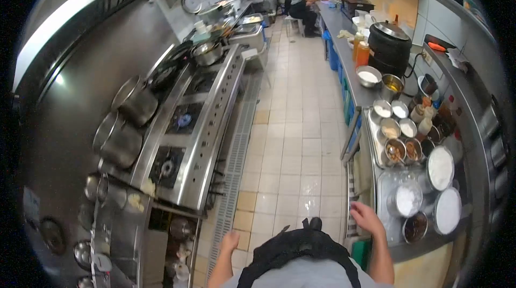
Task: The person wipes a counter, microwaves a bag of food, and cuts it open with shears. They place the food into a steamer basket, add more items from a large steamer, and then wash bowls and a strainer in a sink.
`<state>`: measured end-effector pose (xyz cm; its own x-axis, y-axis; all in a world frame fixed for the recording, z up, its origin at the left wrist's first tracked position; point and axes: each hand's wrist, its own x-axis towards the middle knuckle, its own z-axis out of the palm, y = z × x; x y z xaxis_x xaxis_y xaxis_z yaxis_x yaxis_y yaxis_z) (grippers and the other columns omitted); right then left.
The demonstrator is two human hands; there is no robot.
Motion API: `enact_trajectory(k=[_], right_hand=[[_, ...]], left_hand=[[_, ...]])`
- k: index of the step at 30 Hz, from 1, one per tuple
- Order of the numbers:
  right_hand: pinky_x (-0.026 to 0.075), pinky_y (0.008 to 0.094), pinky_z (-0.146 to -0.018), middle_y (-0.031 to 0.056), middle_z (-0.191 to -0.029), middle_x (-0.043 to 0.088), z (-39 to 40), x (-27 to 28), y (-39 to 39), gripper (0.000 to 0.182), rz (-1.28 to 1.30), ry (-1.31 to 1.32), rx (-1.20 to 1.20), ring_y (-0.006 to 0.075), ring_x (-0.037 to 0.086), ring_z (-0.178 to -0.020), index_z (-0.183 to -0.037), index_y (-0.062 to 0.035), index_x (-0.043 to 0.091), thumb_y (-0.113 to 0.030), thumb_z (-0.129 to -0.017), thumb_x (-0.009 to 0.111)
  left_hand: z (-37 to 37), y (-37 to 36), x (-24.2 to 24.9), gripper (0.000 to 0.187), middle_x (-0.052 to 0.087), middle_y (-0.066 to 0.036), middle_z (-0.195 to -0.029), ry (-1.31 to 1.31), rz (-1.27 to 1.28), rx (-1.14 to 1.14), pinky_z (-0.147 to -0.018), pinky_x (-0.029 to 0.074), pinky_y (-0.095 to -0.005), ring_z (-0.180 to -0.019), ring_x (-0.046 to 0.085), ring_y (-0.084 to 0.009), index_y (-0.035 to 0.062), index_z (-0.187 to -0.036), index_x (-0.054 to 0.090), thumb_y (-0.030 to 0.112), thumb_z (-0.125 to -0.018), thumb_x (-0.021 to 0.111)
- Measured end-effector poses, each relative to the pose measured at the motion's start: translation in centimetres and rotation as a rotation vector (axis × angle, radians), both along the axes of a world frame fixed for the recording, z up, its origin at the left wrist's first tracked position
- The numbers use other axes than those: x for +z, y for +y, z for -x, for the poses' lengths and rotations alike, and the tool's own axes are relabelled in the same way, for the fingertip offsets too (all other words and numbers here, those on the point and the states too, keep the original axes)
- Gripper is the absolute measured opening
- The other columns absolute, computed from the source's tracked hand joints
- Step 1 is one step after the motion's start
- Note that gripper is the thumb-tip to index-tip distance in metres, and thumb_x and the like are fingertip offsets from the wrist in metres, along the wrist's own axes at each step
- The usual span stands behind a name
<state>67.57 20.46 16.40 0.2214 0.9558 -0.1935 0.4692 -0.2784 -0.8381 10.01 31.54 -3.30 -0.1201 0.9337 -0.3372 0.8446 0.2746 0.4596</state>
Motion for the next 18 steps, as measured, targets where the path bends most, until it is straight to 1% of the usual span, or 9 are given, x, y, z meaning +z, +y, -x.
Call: enact_trajectory(k=[2,3,4,7,12,14,15,16,18], right_hand=[[0.053,0.036,-0.088,0.0176,-0.109,0.07,-2.0,-0.7,9.9,0.039,-0.111,-0.146,0.219,0.0271,0.068,-0.1,-0.127,0.0031,0.06,-0.02,-0.096,0.06],[0.052,0.0379,-0.09,0.0195,-0.11,0.069,-2.0,1.1,14.8,0.039,-0.117,-0.202,0.319,0.031,0.067,-0.102,-0.128,0.0027,0.059,-0.022,-0.096,0.059],[0.052,0.0398,-0.092,0.0214,-0.112,0.068,-1.3,3.0,19.4,0.04,-0.109,-0.259,0.422,0.0349,0.066,-0.104,-0.128,0.0022,0.059,-0.023,-0.097,0.058],[0.05,0.0442,-0.095,0.022,-0.118,0.065,0.2,4.4,30.9,0.041,-0.195,-0.266,0.552,0.0378,0.062,-0.11,-0.131,0.0015,0.057,-0.024,-0.099,0.056],[0.049,0.0454,-0.097,0.0228,-0.121,0.064,0.2,-0.4,44.2,0.043,-0.203,-0.236,0.534,0.0386,0.062,-0.111,-0.133,0.001,0.055,-0.026,-0.1,0.055],[0.048,0.047,-0.098,0.0259,-0.121,0.064,-1.9,-3.8,47.2,0.043,-0.118,-0.338,0.557,0.0418,0.06,-0.115,-0.131,0.0016,0.057,-0.026,-0.099,0.057],[0.048,0.0466,-0.099,0.0262,-0.121,0.064,-2.8,-5.2,48.3,0.044,-0.003,-0.346,0.534,0.0418,0.059,-0.116,-0.13,0.0021,0.057,-0.029,-0.099,0.056],[0.048,0.0461,-0.099,0.0264,-0.122,0.064,-4.3,-5.6,49.6,0.046,0.115,-0.36,0.513,0.0418,0.059,-0.117,-0.13,0.0025,0.058,-0.032,-0.099,0.056],[0.048,0.0455,-0.1,0.0265,-0.122,0.064,-6.6,-2.9,51.9,0.048,0.119,-0.327,0.41,0.0415,0.06,-0.117,-0.13,0.0025,0.058,-0.034,-0.1,0.055]], left_hand=[[3.7,-3.5,-3.3,0.058,0.067,-0.03,-0.116,-0.002,0.169,0.115,-0.097,0.05,-0.0483,-0.116,0.063,-0.0409,-0.0022,-0.122,0.066,0.045,-0.088,0.063],[5.5,-7.0,-6.4,0.058,0.065,-0.031,-0.12,0.071,0.232,0.199,-0.098,0.048,-0.0502,-0.122,0.06,-0.0418,-0.0025,-0.119,0.068,0.046,-0.088,0.062],[8.1,-9.9,-9.1,0.058,0.066,-0.031,-0.118,0.208,0.357,-0.029,-0.096,0.048,-0.0516,-0.118,0.06,-0.044,-0.0027,-0.116,0.069,0.048,-0.09,0.058],[2.4,-10.7,-7.9,0.058,0.066,-0.03,-0.117,0.081,0.625,0.102,-0.096,0.048,-0.0513,-0.117,0.061,-0.0432,-0.003,-0.115,0.069,0.048,-0.089,0.06],[-4.2,1.6,-9.0,0.058,0.067,-0.029,-0.116,-0.085,0.659,0.128,-0.095,0.049,-0.0508,-0.114,0.063,-0.042,-0.0034,-0.115,0.069,0.047,-0.088,0.062],[-5.2,8.9,-9.2,0.058,0.068,-0.029,-0.115,-0.131,0.638,0.109,-0.094,0.049,-0.0506,-0.113,0.064,-0.0415,-0.0036,-0.115,0.069,0.047,-0.088,0.063],[-5.3,12.7,-8.9,0.058,0.068,-0.029,-0.115,-0.149,0.622,0.097,-0.094,0.05,-0.0505,-0.113,0.064,-0.0412,-0.0037,-0.115,0.069,0.047,-0.087,0.063],[-5.2,16.8,-8.7,0.058,0.068,-0.028,-0.115,-0.161,0.605,0.088,-0.094,0.05,-0.0504,-0.112,0.064,-0.041,-0.0038,-0.115,0.069,0.047,-0.087,0.063],[-4.4,25.1,-8.3,0.058,0.068,-0.028,-0.115,-0.169,0.573,0.067,-0.093,0.05,-0.0502,-0.111,0.065,-0.0405,-0.004,-0.115,0.069,0.047,-0.087,0.064]])
